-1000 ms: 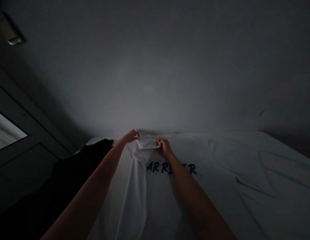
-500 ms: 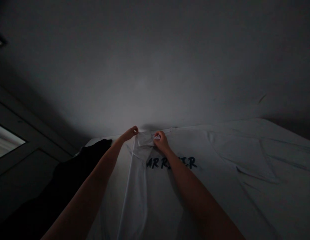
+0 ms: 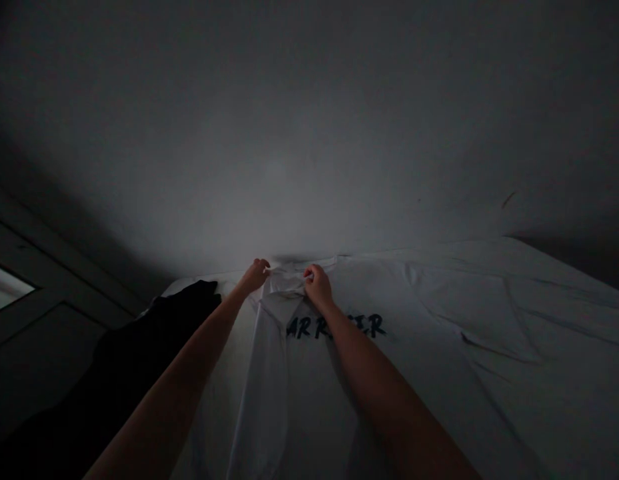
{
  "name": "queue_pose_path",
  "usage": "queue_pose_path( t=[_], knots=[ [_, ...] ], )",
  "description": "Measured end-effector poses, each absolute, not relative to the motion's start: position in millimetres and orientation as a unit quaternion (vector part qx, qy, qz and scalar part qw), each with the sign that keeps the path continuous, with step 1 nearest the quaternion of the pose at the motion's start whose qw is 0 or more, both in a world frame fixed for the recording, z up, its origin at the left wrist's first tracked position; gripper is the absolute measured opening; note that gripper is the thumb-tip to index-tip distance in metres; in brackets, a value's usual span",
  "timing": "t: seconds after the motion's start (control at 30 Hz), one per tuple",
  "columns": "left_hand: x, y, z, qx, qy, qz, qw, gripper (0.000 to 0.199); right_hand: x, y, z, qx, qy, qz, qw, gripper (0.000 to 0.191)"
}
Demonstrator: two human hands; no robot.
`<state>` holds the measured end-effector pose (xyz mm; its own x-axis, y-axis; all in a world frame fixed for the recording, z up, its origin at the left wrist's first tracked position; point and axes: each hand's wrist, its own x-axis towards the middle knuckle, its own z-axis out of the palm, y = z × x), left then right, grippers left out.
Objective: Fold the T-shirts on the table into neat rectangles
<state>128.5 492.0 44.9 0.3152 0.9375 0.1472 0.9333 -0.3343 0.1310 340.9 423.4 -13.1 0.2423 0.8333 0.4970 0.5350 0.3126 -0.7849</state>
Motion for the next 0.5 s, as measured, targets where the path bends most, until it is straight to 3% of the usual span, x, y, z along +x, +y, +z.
queue_pose_path(
  t=[0.13, 0.23, 0.33, 0.5],
  knots=[
    [123, 441, 27, 0.761, 0.627, 0.16, -0.056, 0.029, 340, 418, -7, -0.624, -0.6, 0.101, 0.491, 0.022],
    [121, 410, 8, 0.786, 0.58, 0.19, -0.1, 0.034, 342, 415, 8, -0.672, -0.613, 0.055, 0.412, 0.022],
    [121, 399, -7, 0.827, 0.519, 0.19, -0.098, 0.045, 337, 420, 32, -0.697, -0.65, 0.013, 0.304, 0.024],
    [124, 403, -17, 0.834, 0.518, 0.176, -0.074, 0.047, 292, 454, 64, -0.675, -0.719, 0.064, 0.153, 0.026]
  ],
)
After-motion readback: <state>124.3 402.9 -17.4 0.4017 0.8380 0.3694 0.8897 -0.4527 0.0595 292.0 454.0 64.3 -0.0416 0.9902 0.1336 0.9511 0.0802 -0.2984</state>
